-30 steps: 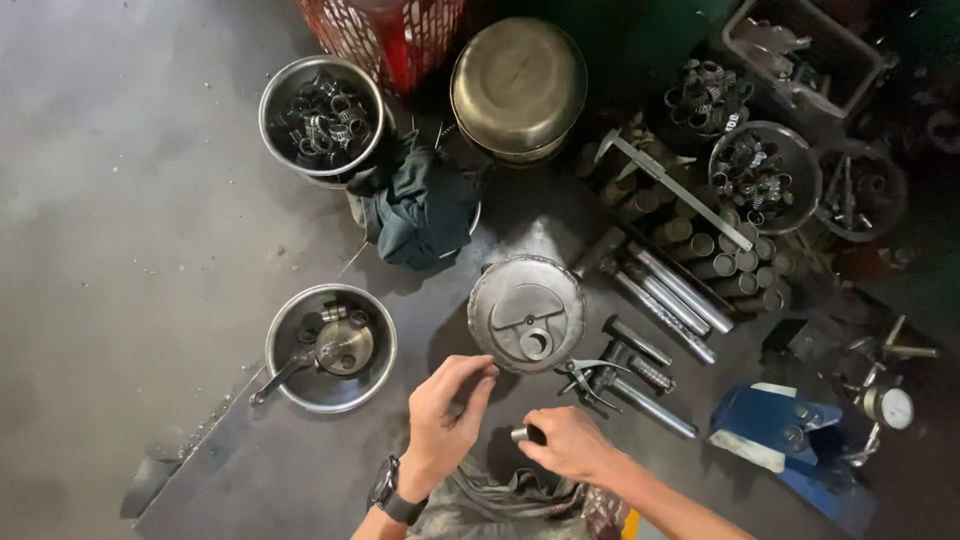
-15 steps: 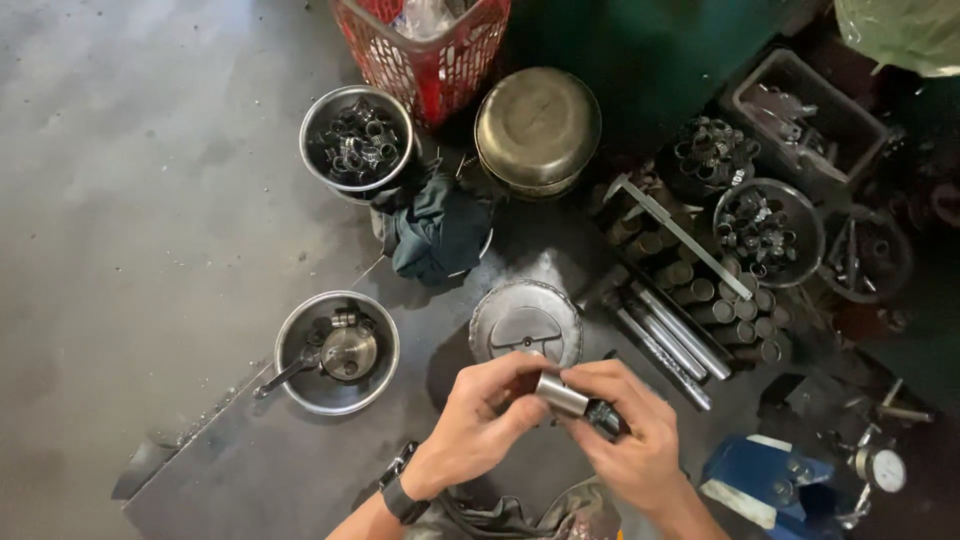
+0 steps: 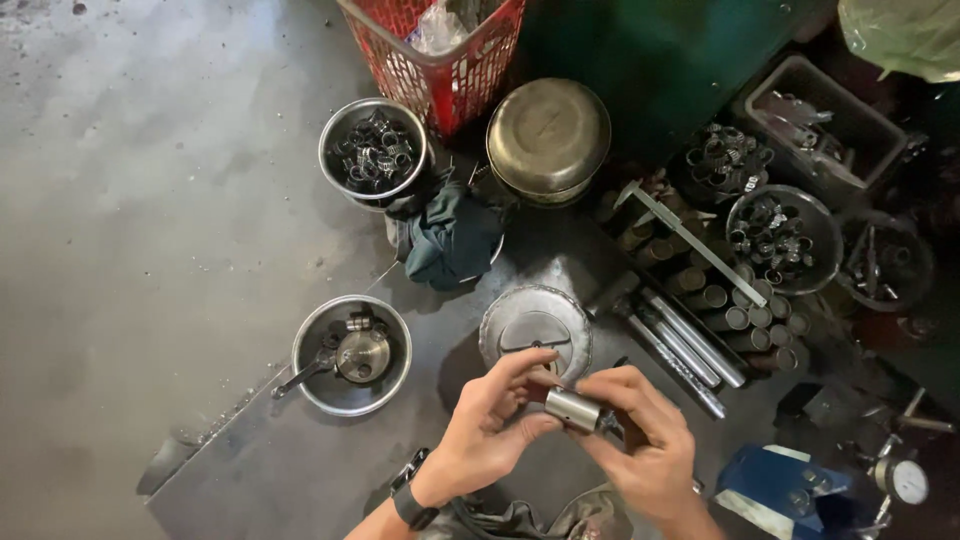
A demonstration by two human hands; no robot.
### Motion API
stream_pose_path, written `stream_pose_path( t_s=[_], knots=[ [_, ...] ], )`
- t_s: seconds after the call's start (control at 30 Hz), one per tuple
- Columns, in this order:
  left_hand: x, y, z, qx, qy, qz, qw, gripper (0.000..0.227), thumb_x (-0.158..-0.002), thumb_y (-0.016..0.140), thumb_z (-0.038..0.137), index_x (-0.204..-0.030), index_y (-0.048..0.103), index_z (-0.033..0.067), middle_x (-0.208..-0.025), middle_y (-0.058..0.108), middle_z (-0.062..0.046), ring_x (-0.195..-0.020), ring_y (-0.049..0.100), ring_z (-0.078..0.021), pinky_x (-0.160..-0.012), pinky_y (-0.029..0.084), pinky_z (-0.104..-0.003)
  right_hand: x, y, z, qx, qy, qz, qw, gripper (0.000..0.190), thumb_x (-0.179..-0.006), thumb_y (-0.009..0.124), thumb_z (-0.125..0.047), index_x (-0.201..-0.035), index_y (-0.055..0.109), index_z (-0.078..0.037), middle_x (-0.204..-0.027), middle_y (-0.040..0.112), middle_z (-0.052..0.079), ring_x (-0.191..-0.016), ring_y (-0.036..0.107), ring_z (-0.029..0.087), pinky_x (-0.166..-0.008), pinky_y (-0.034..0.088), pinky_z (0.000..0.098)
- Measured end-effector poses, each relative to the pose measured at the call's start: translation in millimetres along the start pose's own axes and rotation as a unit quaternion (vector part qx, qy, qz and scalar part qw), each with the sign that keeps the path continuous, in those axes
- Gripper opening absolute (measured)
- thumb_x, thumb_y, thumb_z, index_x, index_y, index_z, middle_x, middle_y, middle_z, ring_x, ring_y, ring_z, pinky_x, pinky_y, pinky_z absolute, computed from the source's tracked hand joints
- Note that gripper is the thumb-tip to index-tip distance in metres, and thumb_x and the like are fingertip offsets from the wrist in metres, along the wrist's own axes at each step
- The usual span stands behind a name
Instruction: The person assembles a mechanical component by inserting a cylindrical metal piece into a larger housing and securing it with a hammer. They then wipe the assembly with a cloth and place it on a workbench.
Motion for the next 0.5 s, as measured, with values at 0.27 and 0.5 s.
stream_pose_path(
  t_s=[0.27,0.5],
  knots=[
    [-18.8,-37.5,-51.1,-0.262,0.002,0.020,0.965,0.045,-0.095,0.076,0.016,-0.135,0.059,0.0032,-0.125,0.071,-0.013,-0.117,0.068,-0.0222,-0.101,0.055,-0.036,0.7,-24.3,-5.2,-0.171,-0.002,0.059,0.983,0.045,-0.075,0.083,0.006,-0.118,0.068,0.005,-0.114,0.071,0.020,-0.109,0.071,0.029,-0.090,0.062,0.0392],
    [-36.4,-27.1,-72.1,-0.599,0.110,-0.039,0.792,0.103,-0.062,0.089,0.046,-0.141,0.043,-0.0031,-0.143,0.047,-0.028,-0.132,0.043,-0.0446,-0.109,0.029,-0.059,22.6,6.5,37.0,0.003,0.064,-0.017,0.998,0.035,-0.071,0.085,0.004,-0.105,0.076,0.002,-0.098,0.078,0.010,-0.087,0.073,0.019,-0.080,0.059,0.0310]
  ],
)
Point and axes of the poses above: each hand's wrist, its own x-axis away from the middle knuckle, its own y-axis out of the palm, z = x × y, the point moved 7 cm from there along -x, towards the middle knuckle
